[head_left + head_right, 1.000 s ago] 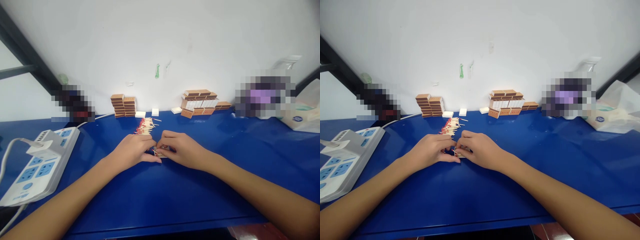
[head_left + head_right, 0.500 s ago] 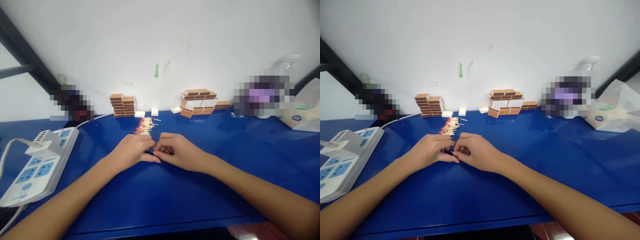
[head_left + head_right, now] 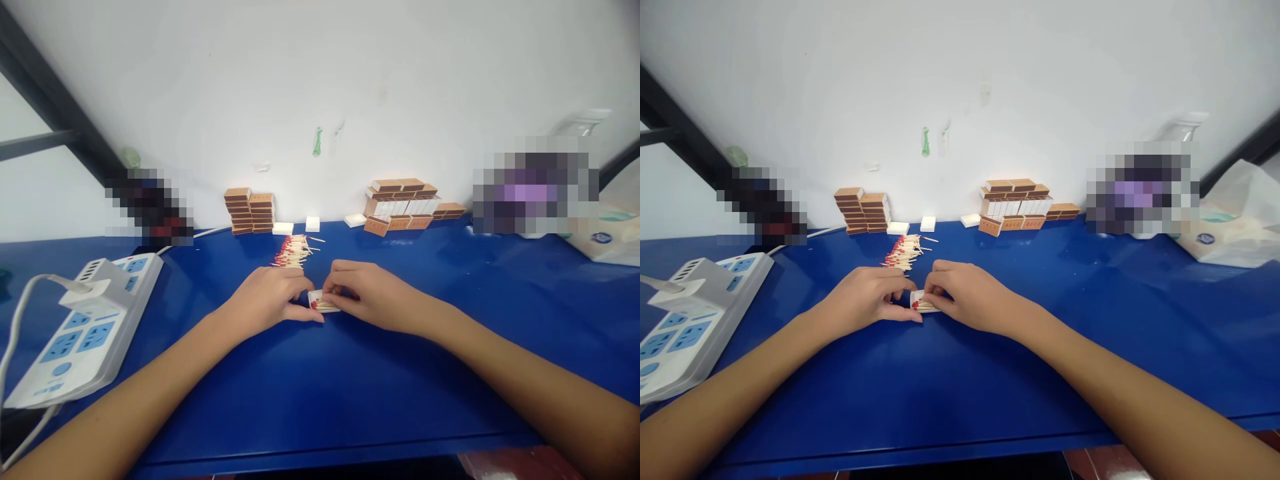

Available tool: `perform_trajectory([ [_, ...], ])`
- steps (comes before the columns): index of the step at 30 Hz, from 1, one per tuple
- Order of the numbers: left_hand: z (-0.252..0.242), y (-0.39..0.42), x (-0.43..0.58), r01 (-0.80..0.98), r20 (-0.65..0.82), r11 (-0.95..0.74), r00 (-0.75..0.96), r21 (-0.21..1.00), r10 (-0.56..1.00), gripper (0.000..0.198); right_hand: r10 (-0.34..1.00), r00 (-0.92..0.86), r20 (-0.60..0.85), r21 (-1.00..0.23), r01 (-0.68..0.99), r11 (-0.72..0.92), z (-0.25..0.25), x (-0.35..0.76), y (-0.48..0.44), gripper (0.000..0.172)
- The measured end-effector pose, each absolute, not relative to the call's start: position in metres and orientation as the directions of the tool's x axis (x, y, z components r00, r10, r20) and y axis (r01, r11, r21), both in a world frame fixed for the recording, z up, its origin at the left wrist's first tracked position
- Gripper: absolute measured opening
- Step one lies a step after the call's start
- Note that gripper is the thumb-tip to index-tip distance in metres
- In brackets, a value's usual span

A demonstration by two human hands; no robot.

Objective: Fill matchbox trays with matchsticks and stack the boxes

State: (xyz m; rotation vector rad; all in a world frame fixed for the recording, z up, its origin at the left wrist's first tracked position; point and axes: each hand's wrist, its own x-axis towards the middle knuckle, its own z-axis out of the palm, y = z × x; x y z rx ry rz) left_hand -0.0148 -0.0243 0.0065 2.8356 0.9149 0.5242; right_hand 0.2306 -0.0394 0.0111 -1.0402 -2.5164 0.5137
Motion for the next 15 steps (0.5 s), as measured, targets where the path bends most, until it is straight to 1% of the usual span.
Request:
perform_trajectory([
  [6,0.0051,-0.0232,-0.0154,0.556,0.281,-0.803,0.752,0.216,0.596,0.059,0.728,-0.668,0.154,-0.433,0.617,0.657,0.0133,0.2292,-0.0402,0.012],
  [12,0.0053,-0.0236,-0.0154,0.555,0.292,-0.804,0.749,0.215,0.595,0.057,0.727,-0.655,0.207,-0.504,0.565,0.653,0.0074,0.2266,-0.0398,0.014],
  [15,0.0062,-0.0239,-0.0151,0.561,0.283,-0.801,0.75,0.209,0.598,0.057,0.724,-0.661,0.198,-0.506,0.564,0.653,0.0062,0.2268,-0.0398,0.014],
])
